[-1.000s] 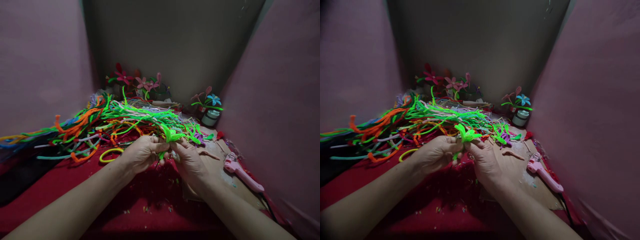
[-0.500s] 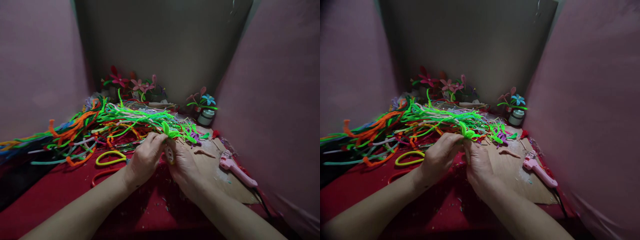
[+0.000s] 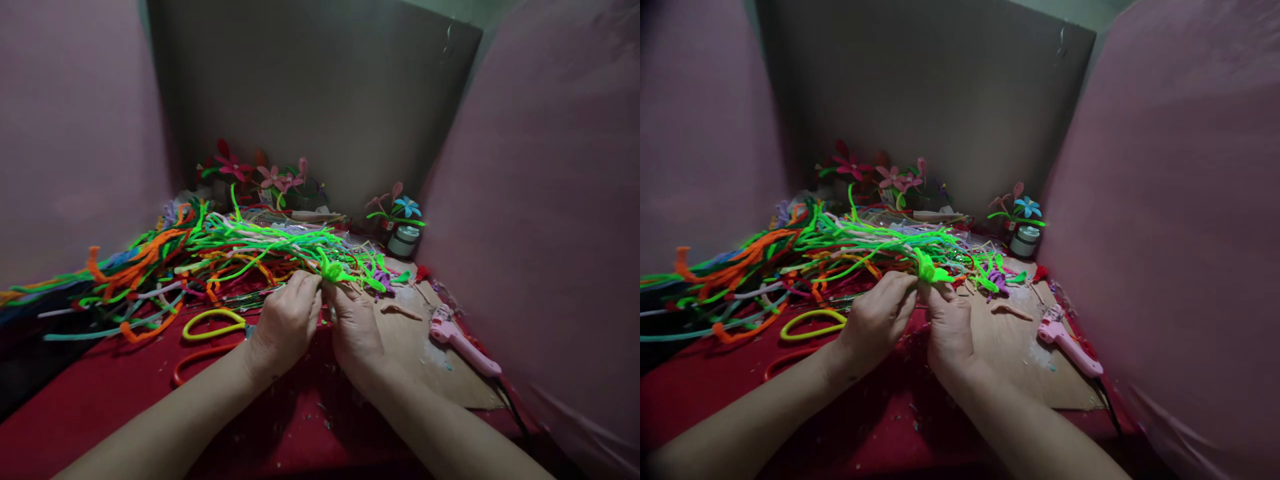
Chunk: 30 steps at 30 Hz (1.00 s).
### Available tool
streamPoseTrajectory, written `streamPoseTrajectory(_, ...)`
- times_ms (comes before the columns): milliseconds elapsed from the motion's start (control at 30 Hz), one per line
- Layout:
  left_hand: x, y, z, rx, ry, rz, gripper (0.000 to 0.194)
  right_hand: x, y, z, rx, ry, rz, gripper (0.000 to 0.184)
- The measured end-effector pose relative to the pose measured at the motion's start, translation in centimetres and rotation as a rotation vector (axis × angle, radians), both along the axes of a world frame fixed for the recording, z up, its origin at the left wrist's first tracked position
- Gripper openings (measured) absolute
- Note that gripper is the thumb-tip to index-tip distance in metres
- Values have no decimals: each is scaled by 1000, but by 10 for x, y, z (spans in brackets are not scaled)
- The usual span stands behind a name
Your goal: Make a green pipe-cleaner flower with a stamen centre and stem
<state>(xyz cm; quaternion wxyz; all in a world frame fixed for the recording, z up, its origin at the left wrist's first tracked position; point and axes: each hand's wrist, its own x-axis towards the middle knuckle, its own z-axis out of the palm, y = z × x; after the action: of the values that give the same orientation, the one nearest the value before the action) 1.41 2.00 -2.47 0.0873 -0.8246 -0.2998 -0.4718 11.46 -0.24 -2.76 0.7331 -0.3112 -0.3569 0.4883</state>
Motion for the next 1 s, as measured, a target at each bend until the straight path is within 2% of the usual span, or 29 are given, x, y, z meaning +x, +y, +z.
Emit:
streamPoseTrajectory(100,0,0,4,-124,-150,-111,15,-1,-3,5,71,-44,-8,4)
streamPoseTrajectory(300,-5,-9,15,-567,-462,-308,10,1,-8,6,60,-88,13,3)
streamPoseTrajectory(600,-7,-22,32,-1108,-798,-546,12,7,-4,2,41,57,258,3)
streamPoseTrajectory(700,-8,-24,37,-1312,-897,-668,11,10,-3,5,70,72,372,9)
streamPoseTrajectory(767,-10,-24,38,-1435,-923,-738,8,11,-2,7,105,84,386,18)
streamPoseTrajectory(900,-13,-19,37,-1549,-920,-830,8,9,-3,12,108,113,344,26)
streamPoseTrajectory(1000,-13,-17,39,-1459,-807,-770,5,5,-7,14,61,127,292,14)
